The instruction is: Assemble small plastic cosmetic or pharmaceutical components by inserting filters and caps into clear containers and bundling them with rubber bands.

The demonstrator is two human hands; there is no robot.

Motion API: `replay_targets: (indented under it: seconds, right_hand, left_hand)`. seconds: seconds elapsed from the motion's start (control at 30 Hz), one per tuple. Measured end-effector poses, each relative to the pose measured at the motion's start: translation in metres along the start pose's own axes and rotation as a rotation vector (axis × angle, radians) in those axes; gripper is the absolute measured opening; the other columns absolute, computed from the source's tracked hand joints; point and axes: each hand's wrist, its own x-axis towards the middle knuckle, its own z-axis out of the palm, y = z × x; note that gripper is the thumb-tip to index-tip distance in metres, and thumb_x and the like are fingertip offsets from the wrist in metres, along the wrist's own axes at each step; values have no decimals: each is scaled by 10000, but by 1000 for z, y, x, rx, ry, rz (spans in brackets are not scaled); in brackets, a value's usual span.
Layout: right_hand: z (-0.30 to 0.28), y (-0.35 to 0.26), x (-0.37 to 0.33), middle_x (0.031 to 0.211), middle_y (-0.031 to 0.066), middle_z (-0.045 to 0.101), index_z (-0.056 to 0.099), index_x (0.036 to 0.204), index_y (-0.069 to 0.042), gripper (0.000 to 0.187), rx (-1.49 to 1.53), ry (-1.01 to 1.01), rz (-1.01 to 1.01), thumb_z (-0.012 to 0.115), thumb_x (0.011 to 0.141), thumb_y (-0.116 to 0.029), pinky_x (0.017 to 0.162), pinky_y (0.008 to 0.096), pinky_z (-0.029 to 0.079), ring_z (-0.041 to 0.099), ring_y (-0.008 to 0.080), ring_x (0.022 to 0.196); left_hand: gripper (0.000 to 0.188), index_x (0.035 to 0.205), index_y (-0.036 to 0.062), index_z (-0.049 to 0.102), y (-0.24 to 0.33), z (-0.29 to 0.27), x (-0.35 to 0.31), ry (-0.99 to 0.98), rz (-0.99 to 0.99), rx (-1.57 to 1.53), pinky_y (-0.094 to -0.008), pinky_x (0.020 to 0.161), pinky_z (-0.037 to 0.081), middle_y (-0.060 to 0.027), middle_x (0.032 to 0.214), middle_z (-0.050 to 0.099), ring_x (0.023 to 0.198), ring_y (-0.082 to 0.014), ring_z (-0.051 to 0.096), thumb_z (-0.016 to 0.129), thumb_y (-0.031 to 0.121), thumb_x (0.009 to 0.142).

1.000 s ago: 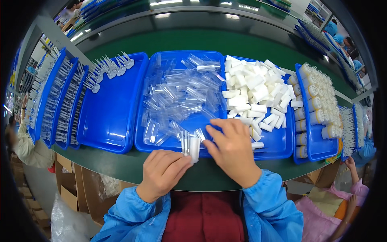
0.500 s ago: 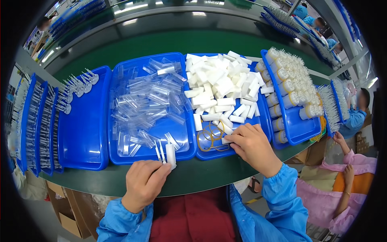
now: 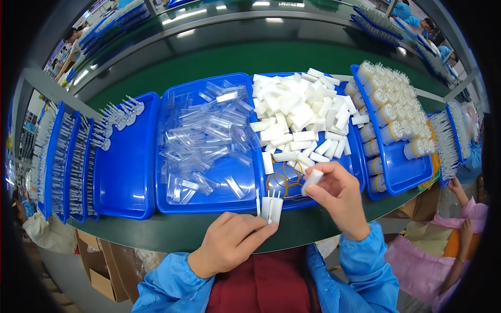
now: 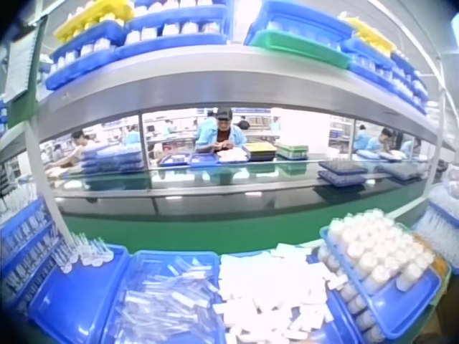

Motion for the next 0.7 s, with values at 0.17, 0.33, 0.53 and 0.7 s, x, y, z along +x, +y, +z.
replay_targets:
  seconds: [0.17,0.33,0.53,0.7]
  right_hand:
    - [27,3,-3,937,48,676,619,1228,-2,317,228,121,107,714,933,-72,755,233,503,629,89,822]
    - [25,6,-7,951,44,672,676,1145,-5,244,0,36,94,728,921,-88,779,247,496,622,99,806]
    - [28,10,-9,1006,75,660,736,1060,-61,221,-259,31,-194,785,846,-80,830,289,477,623,138,899]
    - [28,-1,-10,980,59,681,753,1032,-91,255,-423,-36,-352,822,786,-90,922,333,426,622,191,917]
  left_hand:
    - [383,1130,111,753,13,-6,11,-33,82,14,-287,643,434,-23,1031,671,806,-156,647,691,92,753]
    - [398,1142,118,753,14,-3,11,-33,91,37,-284,662,432,-10,1051,667,827,-150,642,690,121,749]
    - [389,1129,123,755,15,-3,9,-43,88,76,-288,672,437,-4,1029,672,828,-159,642,693,120,745]
    - [367,1074,111,742,11,-3,0,51,38,4,-309,649,467,-51,1033,683,838,-196,662,748,69,710]
